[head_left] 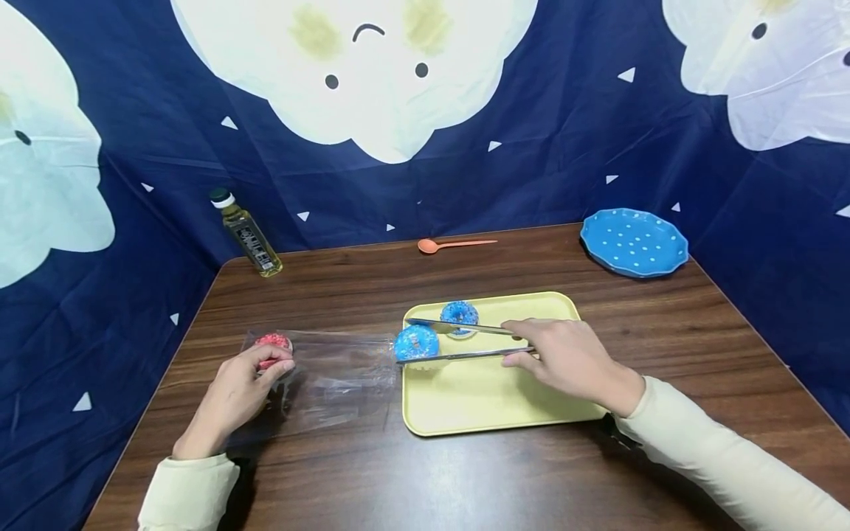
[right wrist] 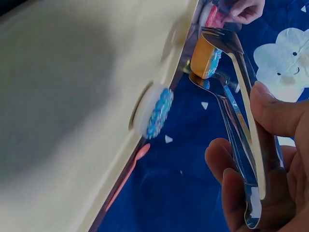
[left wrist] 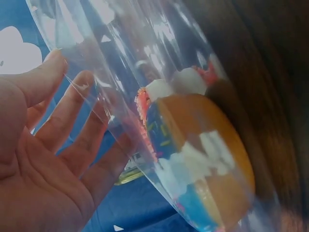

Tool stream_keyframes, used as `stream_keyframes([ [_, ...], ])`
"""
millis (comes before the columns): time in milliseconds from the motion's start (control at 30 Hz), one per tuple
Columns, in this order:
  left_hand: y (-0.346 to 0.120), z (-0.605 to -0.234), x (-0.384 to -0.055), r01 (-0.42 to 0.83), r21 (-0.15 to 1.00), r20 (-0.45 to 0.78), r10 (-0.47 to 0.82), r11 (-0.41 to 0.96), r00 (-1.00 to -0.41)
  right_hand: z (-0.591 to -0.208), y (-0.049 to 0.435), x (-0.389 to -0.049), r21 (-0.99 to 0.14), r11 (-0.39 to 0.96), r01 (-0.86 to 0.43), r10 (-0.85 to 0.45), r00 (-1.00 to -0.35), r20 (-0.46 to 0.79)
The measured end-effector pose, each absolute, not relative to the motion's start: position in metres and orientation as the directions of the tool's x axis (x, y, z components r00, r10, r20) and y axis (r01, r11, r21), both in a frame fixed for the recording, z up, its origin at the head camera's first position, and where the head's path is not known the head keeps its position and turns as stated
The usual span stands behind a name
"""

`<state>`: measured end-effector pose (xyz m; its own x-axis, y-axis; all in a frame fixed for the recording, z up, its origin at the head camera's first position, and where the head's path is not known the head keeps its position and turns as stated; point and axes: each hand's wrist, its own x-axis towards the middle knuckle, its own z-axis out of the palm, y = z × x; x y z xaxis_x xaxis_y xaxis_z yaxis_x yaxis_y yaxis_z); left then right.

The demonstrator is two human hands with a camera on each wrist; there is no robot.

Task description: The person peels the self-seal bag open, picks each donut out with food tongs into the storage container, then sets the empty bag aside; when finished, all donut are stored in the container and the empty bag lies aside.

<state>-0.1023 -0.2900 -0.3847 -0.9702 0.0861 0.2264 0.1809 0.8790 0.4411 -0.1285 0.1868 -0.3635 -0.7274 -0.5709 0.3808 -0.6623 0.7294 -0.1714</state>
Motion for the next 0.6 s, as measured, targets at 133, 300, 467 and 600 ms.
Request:
stream_keyframes([
  [133, -0.290, -0.383, -0.104, 0.196, 0.440, 0.238, 0.096, 0.876, -0.966, -0.359, 0.201, -0.127, -0.171, 0.755, -0.633, -0.531, -0.744, 0.406],
  [300, -0.290, -0.381, -0.104, 0.185, 0.443, 0.237, 0.085, 0.877, -0.968, -0.361, 0.219, -0.124, -0.201, 0.798, -0.567, -0.462, -0.792, 0.400],
  [467, -0.289, -0.382, -0.103, 0.167, 0.445, 0.227, 0.070, 0.880, -0.971, -0.366, 0.237, -0.120, -0.217, 0.838, -0.500, -0.391, -0.829, 0.399],
  [600, -0.290, -0.384, -0.103, 0.175, 0.446, 0.230, 0.077, 0.878, -0.970, -0.370, 0.250, -0.116, -0.226, 0.857, -0.463, -0.347, -0.843, 0.412],
])
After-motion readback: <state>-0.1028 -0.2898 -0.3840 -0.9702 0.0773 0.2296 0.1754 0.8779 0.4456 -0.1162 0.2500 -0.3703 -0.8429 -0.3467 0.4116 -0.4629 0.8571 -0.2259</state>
